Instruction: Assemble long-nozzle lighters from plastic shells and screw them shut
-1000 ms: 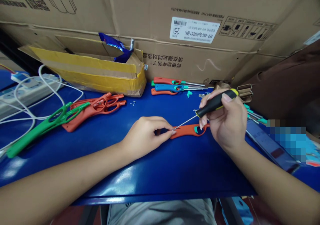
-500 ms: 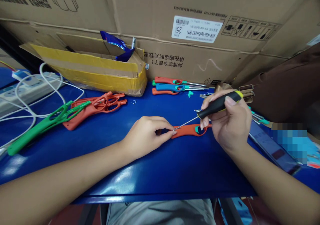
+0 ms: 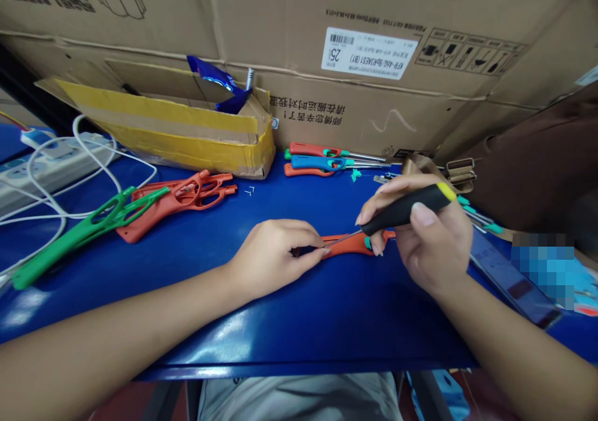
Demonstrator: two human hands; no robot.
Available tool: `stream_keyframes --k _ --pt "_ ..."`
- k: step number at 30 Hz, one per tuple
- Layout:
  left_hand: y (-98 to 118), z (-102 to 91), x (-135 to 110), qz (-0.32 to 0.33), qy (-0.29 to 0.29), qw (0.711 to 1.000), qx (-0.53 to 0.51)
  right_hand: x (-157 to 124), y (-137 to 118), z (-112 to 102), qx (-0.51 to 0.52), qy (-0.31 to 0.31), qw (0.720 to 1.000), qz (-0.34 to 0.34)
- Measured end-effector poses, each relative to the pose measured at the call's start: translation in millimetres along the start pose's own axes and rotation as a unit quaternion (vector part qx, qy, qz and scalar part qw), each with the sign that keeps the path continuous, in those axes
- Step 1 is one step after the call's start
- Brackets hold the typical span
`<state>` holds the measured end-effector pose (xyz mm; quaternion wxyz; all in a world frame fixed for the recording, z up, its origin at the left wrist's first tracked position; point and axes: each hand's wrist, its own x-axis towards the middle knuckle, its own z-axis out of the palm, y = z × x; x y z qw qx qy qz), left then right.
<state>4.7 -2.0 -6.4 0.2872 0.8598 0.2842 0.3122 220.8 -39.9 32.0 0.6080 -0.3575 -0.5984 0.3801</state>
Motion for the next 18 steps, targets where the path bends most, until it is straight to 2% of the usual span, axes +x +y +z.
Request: stream_keyframes --k 3,9,14,18 --pt "0 -0.6 1 0.017 0.008 1.000 0.003 -3 -1 2 -0.015 -0.018 1.000 -0.015" --pt "-6 -1.4 5 0.041 0.002 0.998 0.051 4 -1 4 -0.027 0.067 0.997 -0.035" --pt "-13 2.9 5 0.032 -0.037 0.997 0.054 4 1 4 -0.060 0.030 0.997 -0.026" --pt "-13 3.6 6 0.041 -0.045 0.997 0.046 1 5 3 -0.073 -0.002 0.996 -0.042"
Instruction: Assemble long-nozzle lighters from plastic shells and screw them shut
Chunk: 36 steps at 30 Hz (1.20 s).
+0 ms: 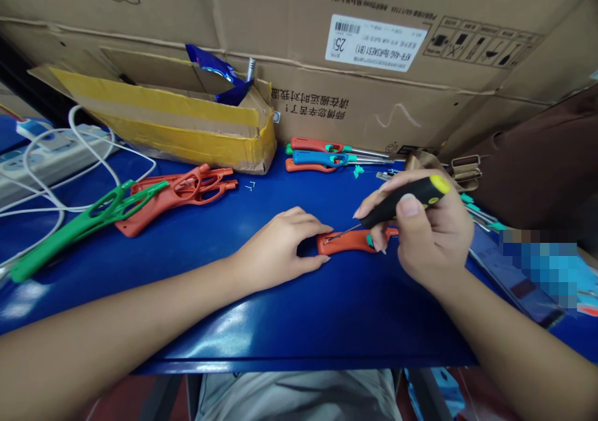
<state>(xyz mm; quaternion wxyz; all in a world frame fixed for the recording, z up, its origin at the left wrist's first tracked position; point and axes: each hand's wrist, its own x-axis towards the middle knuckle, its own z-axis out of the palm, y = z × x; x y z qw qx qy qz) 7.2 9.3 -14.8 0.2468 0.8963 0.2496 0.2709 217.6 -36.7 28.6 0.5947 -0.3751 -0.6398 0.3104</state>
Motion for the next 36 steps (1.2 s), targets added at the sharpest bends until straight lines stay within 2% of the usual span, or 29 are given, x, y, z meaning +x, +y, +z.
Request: stream_keyframes --k 5,14,30,36 --pt "1.7 -1.5 -0.1 -0.001 -0.005 1.000 0.002 -0.4 5.6 -1.3 -0.002 -0.034 0.998 -0.044" --pt "0.8 -1.5 0.6 0.004 -0.004 1.000 -0.001 -2.4 5.5 -0.6 0.015 -0.044 0.998 -0.047" --pt "0.7 -1.4 1.0 -0.006 -0.018 1.000 -0.003 -3.7 7.3 -1.1 -0.015 -0.035 0.997 -0.065" --pt "0.3 -1.1 -0.2 -0.009 -0.022 1.000 -0.003 -4.0 7.5 -1.5 -0.017 -0.061 0.996 -0.066"
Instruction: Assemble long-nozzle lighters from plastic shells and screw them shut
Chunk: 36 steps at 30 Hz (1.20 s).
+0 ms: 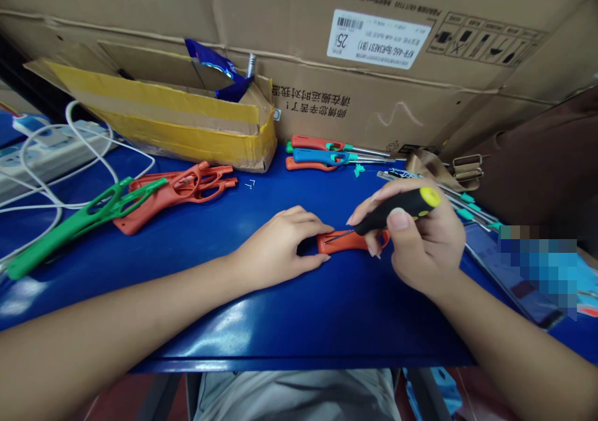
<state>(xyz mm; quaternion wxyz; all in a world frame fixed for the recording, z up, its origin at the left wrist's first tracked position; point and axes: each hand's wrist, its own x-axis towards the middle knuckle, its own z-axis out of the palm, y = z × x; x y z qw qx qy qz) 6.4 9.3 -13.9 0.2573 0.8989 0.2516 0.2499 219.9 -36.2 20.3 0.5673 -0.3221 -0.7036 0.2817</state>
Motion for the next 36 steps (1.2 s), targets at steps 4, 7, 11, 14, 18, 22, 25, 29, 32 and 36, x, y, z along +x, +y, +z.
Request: stream_keyframes --k 4,7,11,14,18,22,25,29,32,36 --pt "0 -0.2 0 0.001 0.002 1.000 -0.001 0 1 2 -0.007 -0.005 1.000 0.006" --pt "0 -0.3 0 0.005 0.005 1.000 -0.002 1 1 3 -0.019 0.007 1.000 -0.022" --pt "1 -0.4 1 -0.003 0.003 1.000 -0.004 3 -2 0 -0.025 -0.022 0.999 -0.016" --pt "1 -0.2 1 -0.004 0.002 1.000 -0.003 6 -4 -5 -0.029 -0.070 0.997 0.014" --pt "0 0.4 1 0.003 0.005 1.000 0.000 7 1 -10 -0.154 -0.015 0.986 -0.060" --pt "-1 0.6 1 -0.001 0.002 1.000 -0.005 8 0 -14 -0.214 0.013 0.973 -0.089" --pt "-1 0.8 1 -0.002 0.001 1.000 -0.004 11 -5 -17 -0.121 -0.074 0.990 -0.013" --pt "-1 1.4 1 -0.002 0.001 1.000 -0.007 12 -5 -21 -0.190 -0.033 0.977 -0.090" --pt "-1 1.4 1 -0.004 0.004 1.000 -0.011 11 -4 -22 -0.257 0.009 0.954 -0.153" --pt "-2 1.1 1 -0.008 0.003 1.000 -0.012 11 -12 -19 -0.156 -0.072 0.984 -0.041"
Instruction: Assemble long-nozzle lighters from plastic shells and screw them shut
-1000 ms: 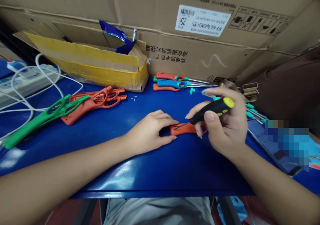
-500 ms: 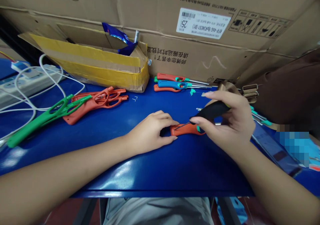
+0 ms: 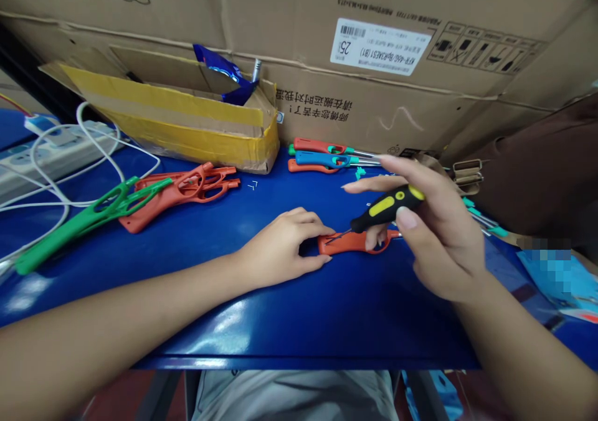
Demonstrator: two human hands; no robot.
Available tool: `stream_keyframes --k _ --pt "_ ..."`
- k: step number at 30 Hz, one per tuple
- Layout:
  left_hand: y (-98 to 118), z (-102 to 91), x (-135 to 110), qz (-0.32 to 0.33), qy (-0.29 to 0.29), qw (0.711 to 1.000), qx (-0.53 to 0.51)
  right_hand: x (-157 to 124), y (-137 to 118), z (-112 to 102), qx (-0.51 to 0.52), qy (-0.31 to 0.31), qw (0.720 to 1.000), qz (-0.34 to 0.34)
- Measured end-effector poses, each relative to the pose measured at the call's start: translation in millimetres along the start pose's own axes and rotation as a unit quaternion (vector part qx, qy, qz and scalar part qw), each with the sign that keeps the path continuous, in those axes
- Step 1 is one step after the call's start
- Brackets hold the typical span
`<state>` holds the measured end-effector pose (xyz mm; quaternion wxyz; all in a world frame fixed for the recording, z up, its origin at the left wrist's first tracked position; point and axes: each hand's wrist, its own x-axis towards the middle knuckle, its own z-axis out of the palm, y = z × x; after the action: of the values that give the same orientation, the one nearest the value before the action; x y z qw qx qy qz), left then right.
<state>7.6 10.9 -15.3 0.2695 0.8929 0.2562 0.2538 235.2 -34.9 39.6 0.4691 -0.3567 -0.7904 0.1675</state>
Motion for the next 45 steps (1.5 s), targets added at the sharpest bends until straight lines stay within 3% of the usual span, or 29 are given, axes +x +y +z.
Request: stream_keyframes --k 2,7,12,14,18,23,28,32,34,38,43,45 --pt "0.0 0.0 0.3 0.002 0.001 1.000 -0.001 1.2 -3.5 -0.1 0.002 -0.003 1.000 0.002" --pt "1.4 0.0 1.0 0.002 0.001 1.000 -0.001 1.6 -3.7 -3.6 -0.185 0.101 0.973 -0.096" --pt "0.4 1.1 1.3 0.000 0.008 1.000 -0.006 0.7 -5.7 -2.1 -0.076 0.024 0.997 -0.021" --pt "-0.1 1.5 1.2 0.003 0.009 1.000 -0.006 1.8 -6.6 -1.0 -0.081 0.031 0.995 -0.041" --pt "0.8 0.9 1.0 0.004 0.007 1.000 0.000 3.5 -6.3 -0.8 -0.197 0.083 0.970 -0.115" --pt "0.4 1.0 0.8 0.001 0.006 1.000 -0.001 3.2 -1.8 3.8 -0.113 0.035 0.991 -0.057" --pt "-1.6 2.0 0.8 0.006 0.008 1.000 -0.005 6.1 -0.7 3.0 -0.181 0.083 0.973 -0.115" --pt "-0.8 1.6 0.5 0.003 0.004 1.000 -0.007 6.2 -4.4 1.0 -0.089 0.003 0.995 -0.042" --pt "-0.3 1.4 0.5 0.002 0.005 1.000 -0.007 5.3 -4.5 2.0 -0.087 0.015 0.996 -0.029" --pt "0.3 0.9 1.0 0.001 0.006 1.000 -0.005 4.3 -2.2 3.3 -0.190 0.094 0.974 -0.085" --pt "0.2 0.8 1.4 -0.006 -0.003 1.000 -0.004 4.0 -3.1 1.9 -0.032 0.013 0.999 0.005" --pt "-0.1 1.1 1.2 -0.003 -0.002 1.000 -0.003 3.7 -3.9 1.2 -0.062 0.026 0.997 -0.021"
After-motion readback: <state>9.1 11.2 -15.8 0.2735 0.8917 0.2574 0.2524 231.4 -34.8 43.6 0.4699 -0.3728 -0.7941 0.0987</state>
